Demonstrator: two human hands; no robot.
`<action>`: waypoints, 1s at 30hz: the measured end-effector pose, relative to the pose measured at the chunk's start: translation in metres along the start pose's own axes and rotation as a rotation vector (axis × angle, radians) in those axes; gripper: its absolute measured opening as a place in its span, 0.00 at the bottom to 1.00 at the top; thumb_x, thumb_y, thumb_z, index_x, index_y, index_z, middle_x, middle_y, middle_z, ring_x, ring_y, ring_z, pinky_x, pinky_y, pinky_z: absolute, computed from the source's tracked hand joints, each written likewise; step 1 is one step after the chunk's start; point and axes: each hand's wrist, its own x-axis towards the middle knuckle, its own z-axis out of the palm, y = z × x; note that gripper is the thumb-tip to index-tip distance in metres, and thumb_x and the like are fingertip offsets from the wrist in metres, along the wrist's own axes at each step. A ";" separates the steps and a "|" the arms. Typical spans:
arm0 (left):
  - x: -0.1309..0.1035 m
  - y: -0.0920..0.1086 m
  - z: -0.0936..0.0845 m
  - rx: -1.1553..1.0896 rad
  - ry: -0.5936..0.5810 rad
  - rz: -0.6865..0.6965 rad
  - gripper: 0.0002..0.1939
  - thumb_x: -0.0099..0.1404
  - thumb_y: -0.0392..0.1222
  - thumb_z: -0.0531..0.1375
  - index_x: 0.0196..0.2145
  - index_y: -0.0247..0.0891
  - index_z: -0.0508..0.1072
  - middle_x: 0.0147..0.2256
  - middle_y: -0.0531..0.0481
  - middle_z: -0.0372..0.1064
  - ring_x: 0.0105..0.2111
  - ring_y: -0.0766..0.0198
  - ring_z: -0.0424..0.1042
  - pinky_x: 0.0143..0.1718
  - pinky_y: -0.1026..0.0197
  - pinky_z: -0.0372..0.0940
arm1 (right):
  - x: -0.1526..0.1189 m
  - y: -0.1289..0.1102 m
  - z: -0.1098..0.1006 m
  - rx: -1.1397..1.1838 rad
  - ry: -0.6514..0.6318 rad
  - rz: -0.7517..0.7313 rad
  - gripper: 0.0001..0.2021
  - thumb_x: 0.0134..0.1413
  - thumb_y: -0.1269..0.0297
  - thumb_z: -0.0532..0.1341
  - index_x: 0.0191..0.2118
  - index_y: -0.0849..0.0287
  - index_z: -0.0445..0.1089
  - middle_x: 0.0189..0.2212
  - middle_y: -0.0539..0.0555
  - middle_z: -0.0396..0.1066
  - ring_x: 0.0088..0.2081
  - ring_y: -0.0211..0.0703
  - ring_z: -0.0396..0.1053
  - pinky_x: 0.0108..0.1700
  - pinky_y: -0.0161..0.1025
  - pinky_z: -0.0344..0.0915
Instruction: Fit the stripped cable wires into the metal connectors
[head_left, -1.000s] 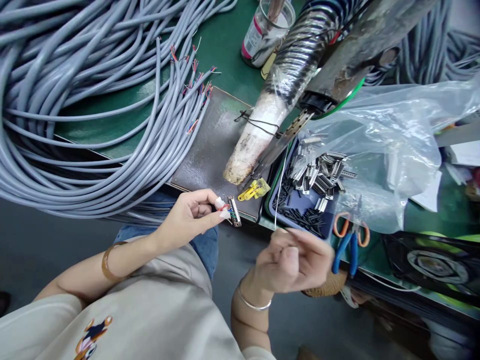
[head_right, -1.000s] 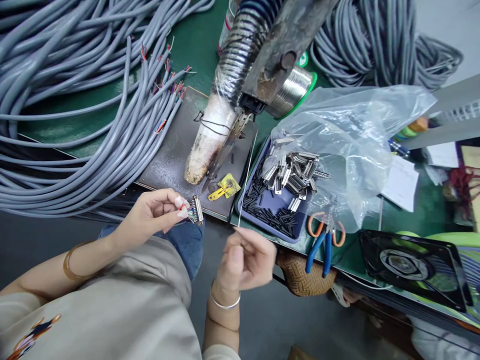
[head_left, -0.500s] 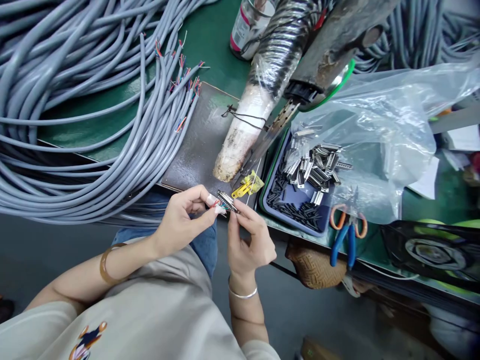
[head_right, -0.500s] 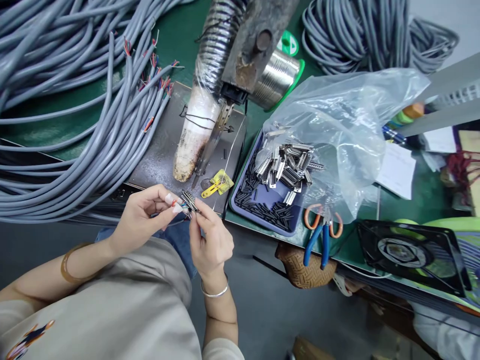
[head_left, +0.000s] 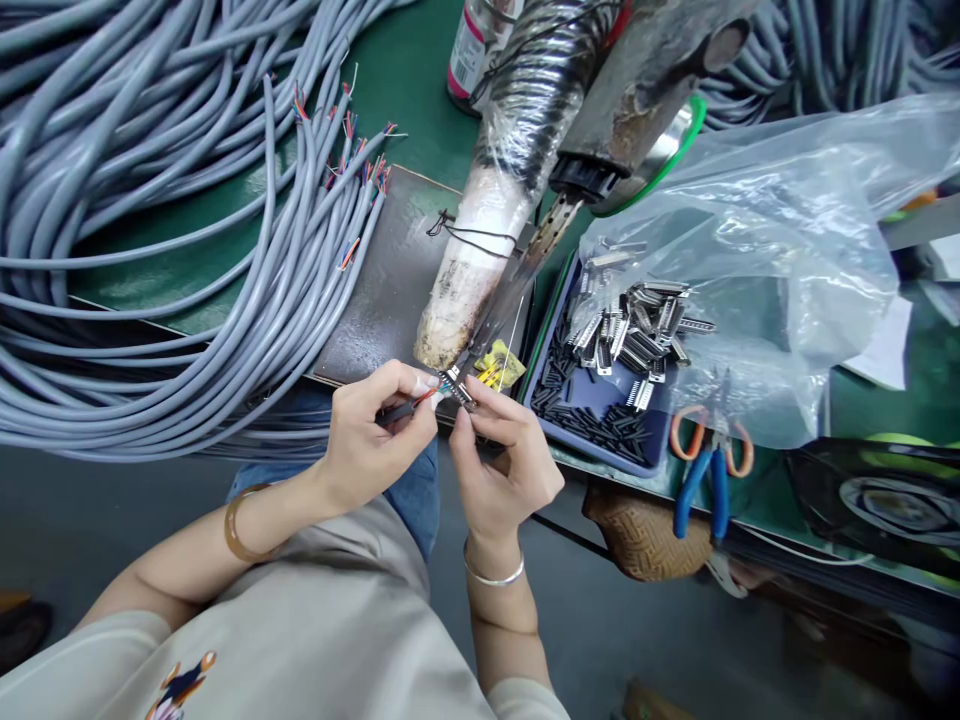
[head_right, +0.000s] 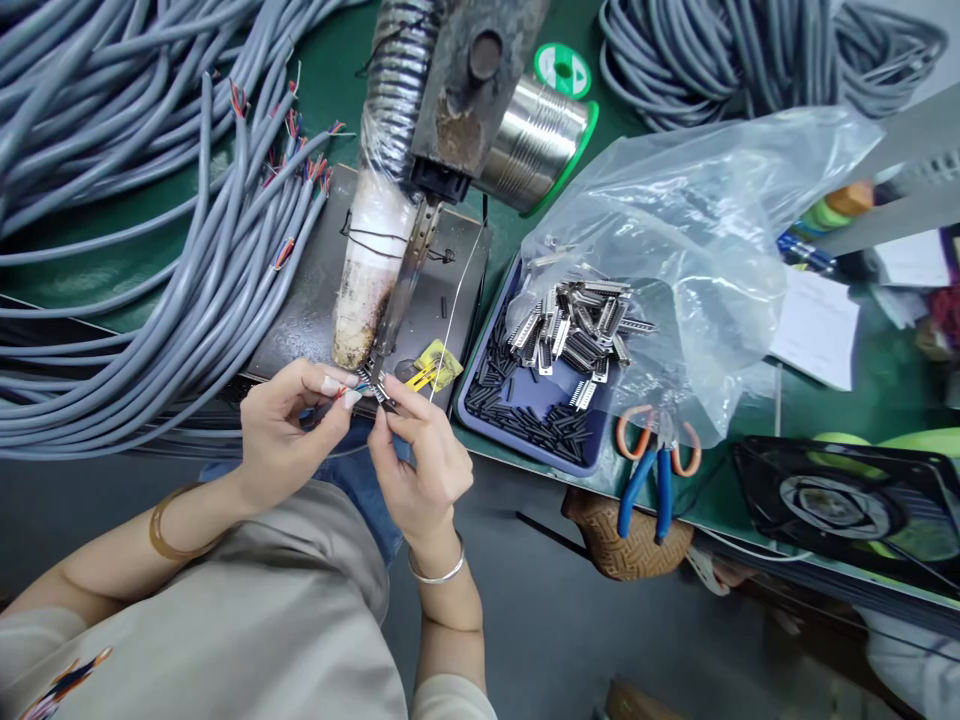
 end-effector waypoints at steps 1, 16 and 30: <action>0.000 0.000 0.001 0.008 0.002 0.005 0.06 0.64 0.33 0.63 0.30 0.38 0.69 0.31 0.52 0.78 0.20 0.74 0.68 0.22 0.73 0.65 | 0.001 0.000 0.000 0.000 0.003 -0.002 0.09 0.58 0.75 0.69 0.38 0.54 0.71 0.45 0.53 0.83 0.40 0.40 0.83 0.42 0.37 0.80; 0.005 0.005 0.001 -0.060 -0.017 -0.050 0.06 0.64 0.33 0.63 0.30 0.38 0.70 0.26 0.54 0.74 0.19 0.74 0.65 0.22 0.72 0.62 | 0.004 0.000 0.000 -0.029 0.024 -0.053 0.10 0.56 0.75 0.70 0.38 0.54 0.72 0.45 0.53 0.83 0.41 0.41 0.83 0.41 0.36 0.81; -0.002 0.010 -0.006 -0.243 -0.075 -0.173 0.06 0.63 0.33 0.66 0.31 0.37 0.73 0.31 0.49 0.78 0.29 0.68 0.77 0.31 0.70 0.72 | 0.001 -0.002 -0.006 0.135 -0.036 0.180 0.08 0.60 0.74 0.67 0.35 0.55 0.70 0.42 0.52 0.83 0.41 0.40 0.82 0.43 0.37 0.80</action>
